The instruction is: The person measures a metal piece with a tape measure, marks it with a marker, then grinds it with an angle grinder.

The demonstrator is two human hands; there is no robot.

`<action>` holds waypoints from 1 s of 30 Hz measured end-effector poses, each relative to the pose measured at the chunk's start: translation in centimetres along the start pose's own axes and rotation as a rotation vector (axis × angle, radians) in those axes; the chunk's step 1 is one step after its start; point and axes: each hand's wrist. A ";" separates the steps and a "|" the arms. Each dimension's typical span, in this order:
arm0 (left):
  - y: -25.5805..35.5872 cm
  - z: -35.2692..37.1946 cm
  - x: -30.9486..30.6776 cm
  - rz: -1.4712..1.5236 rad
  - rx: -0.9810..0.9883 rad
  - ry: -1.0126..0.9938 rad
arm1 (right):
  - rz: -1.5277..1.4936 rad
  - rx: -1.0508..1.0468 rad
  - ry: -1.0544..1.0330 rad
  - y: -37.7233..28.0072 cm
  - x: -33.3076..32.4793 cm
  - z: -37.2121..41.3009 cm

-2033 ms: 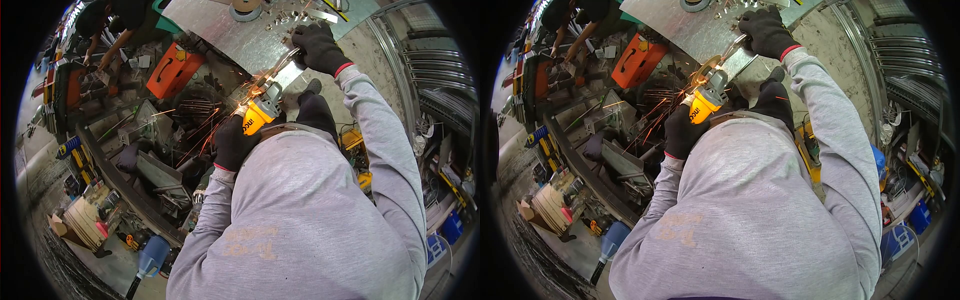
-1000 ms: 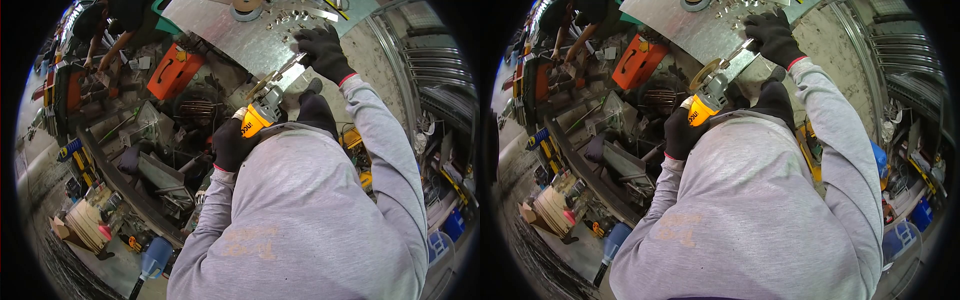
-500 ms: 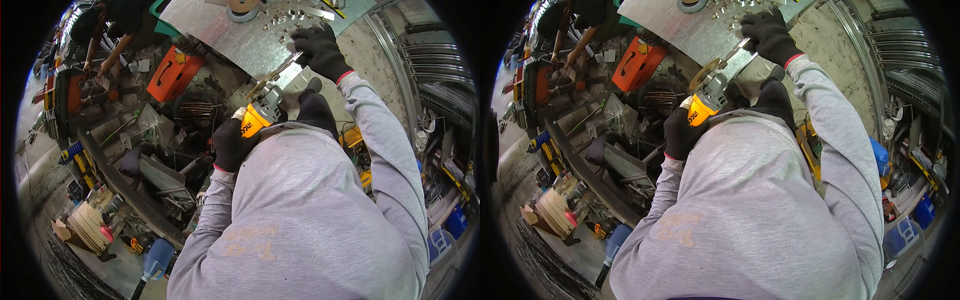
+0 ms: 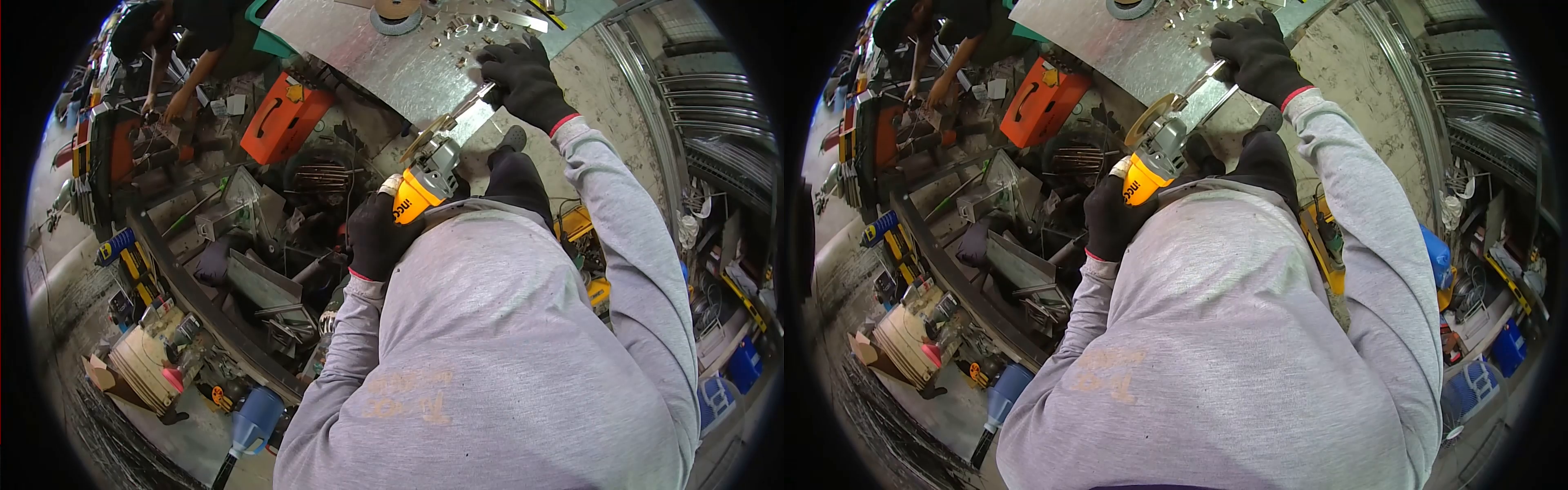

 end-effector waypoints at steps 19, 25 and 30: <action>-0.3 0.1 0.4 -0.011 0.018 0.008 | -0.026 0.025 -0.042 -0.4 -0.5 -0.1; -0.1 -0.1 0.2 -0.010 0.021 -0.006 | -0.033 0.014 -0.019 -0.2 -0.3 0.1; 0.0 -0.3 0.0 -0.027 0.017 -0.021 | -0.016 0.012 -0.024 -0.3 -0.5 0.0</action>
Point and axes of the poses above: each hand's wrist, its own z-axis away from the middle knuckle, its own x-axis out of the palm, y = z × x, and after that the axes turned 6 degrees about y, right-handed
